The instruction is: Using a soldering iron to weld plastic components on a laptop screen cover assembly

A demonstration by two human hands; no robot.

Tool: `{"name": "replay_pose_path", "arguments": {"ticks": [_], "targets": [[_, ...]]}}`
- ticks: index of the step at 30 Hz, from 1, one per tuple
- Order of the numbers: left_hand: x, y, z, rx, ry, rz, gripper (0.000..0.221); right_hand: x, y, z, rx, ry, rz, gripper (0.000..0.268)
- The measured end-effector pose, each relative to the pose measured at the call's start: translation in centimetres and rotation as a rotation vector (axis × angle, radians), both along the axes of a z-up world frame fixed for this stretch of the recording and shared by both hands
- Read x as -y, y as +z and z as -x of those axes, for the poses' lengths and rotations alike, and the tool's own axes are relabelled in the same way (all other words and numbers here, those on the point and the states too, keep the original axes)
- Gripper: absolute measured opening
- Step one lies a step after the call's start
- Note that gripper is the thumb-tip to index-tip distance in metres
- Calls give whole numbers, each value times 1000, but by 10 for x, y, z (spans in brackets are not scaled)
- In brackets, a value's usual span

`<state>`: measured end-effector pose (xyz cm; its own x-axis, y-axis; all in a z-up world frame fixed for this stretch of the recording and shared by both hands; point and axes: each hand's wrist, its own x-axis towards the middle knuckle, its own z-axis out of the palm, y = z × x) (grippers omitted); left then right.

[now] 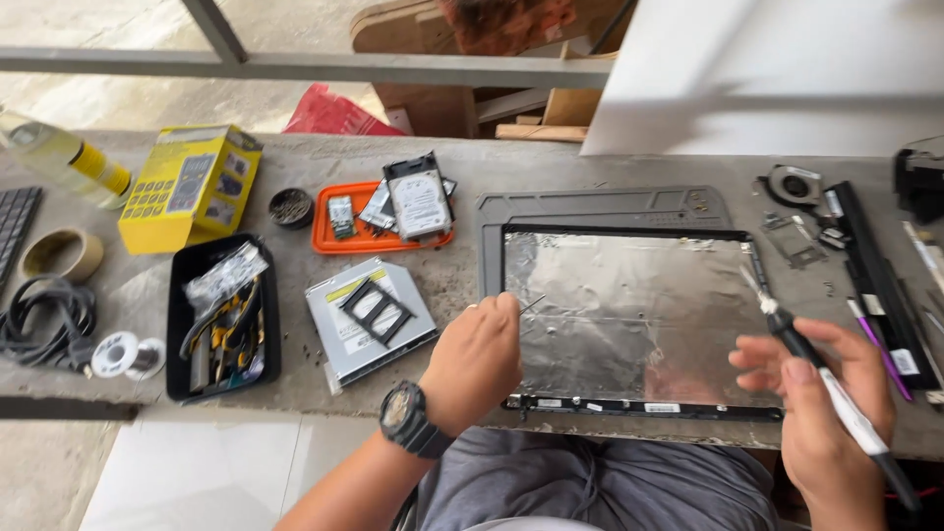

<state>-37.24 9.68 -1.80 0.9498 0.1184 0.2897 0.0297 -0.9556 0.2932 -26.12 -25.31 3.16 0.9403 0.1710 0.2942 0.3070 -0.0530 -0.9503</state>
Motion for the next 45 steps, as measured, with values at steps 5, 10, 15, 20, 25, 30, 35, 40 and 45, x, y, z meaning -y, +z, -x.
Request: {"name": "replay_pose_path", "arguments": {"ticks": [5,10,15,20,25,30,35,40,45], "targets": [[-5,11,8,-62,24,39,9,5,-2,37,-172,81,-95,44],[-10,64,39,-104,77,563,34,23,-21,42,-234,18,-9,44],[-16,66,71,138,21,939,46,83,-64,-5,-19,232,1,39],[-23,68,80,19,-20,913,33,6,-27,36,-2,78,132,39],[-18,64,82,21,-81,1022,17,-64,37,87,-17,32,547,23],[-4,37,96,180,-124,1021,35,-72,8,86,71,43,324,26],[17,22,102,366,-56,909,19,-60,-37,63,15,156,149,29],[26,20,116,323,-28,828,17,-67,-45,60,43,209,110,30],[28,9,121,314,-198,748,47,-59,-68,58,38,158,93,29]]}}
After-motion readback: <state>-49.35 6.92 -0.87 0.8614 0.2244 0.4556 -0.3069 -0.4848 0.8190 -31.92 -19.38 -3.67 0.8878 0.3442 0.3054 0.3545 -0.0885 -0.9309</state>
